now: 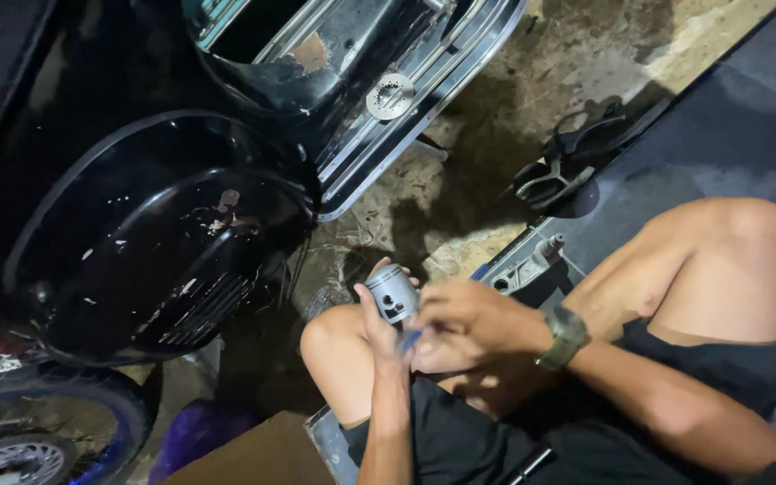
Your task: Cleaning and inspecting motorcycle engine components including a piston
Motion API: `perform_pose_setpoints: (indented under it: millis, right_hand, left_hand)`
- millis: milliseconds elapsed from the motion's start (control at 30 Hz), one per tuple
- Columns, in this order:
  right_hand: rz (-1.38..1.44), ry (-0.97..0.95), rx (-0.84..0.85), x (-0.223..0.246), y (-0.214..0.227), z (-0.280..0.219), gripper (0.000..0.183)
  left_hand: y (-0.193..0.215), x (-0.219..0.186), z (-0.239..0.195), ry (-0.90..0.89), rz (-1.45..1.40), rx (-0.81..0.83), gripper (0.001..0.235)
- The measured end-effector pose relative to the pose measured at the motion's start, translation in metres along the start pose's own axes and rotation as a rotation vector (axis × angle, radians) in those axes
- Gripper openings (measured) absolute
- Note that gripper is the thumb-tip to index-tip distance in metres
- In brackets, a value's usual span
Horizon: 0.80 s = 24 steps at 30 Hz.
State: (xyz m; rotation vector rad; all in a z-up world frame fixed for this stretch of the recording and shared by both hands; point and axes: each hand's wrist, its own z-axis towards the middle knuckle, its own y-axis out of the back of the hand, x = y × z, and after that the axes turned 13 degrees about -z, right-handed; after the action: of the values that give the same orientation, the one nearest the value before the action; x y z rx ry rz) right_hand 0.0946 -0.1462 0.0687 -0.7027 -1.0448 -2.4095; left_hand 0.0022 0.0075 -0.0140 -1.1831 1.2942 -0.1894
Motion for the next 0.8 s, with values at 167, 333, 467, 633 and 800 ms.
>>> perform_pose_setpoints:
  millis: [167, 333, 467, 633, 800]
  right_hand:
    - [-0.065, -0.236, -0.086, -0.025, 0.032, -0.005, 0.007]
    - [-0.104, -0.221, -0.097, -0.025, 0.002, -0.014, 0.009]
    - [-0.080, -0.151, -0.065, -0.029, -0.017, -0.021, 0.008]
    - [-0.169, -0.152, -0.068, -0.024, 0.007, -0.017, 0.005]
    - [-0.130, -0.109, -0.046, 0.002, 0.005, -0.014, 0.006]
  left_hand:
    - [0.001, 0.003, 0.003, 0.004, -0.120, 0.026, 0.067]
    - [0.000, 0.004, 0.006, 0.016, -0.136, 0.074, 0.066]
    - [-0.010, -0.003, -0.006, 0.038, -0.201, -0.015, 0.062]
    - [-0.021, -0.005, -0.017, -0.014, -0.150, 0.028, 0.060]
    - [-0.022, -0.006, -0.018, -0.034, -0.090, 0.064, 0.056]
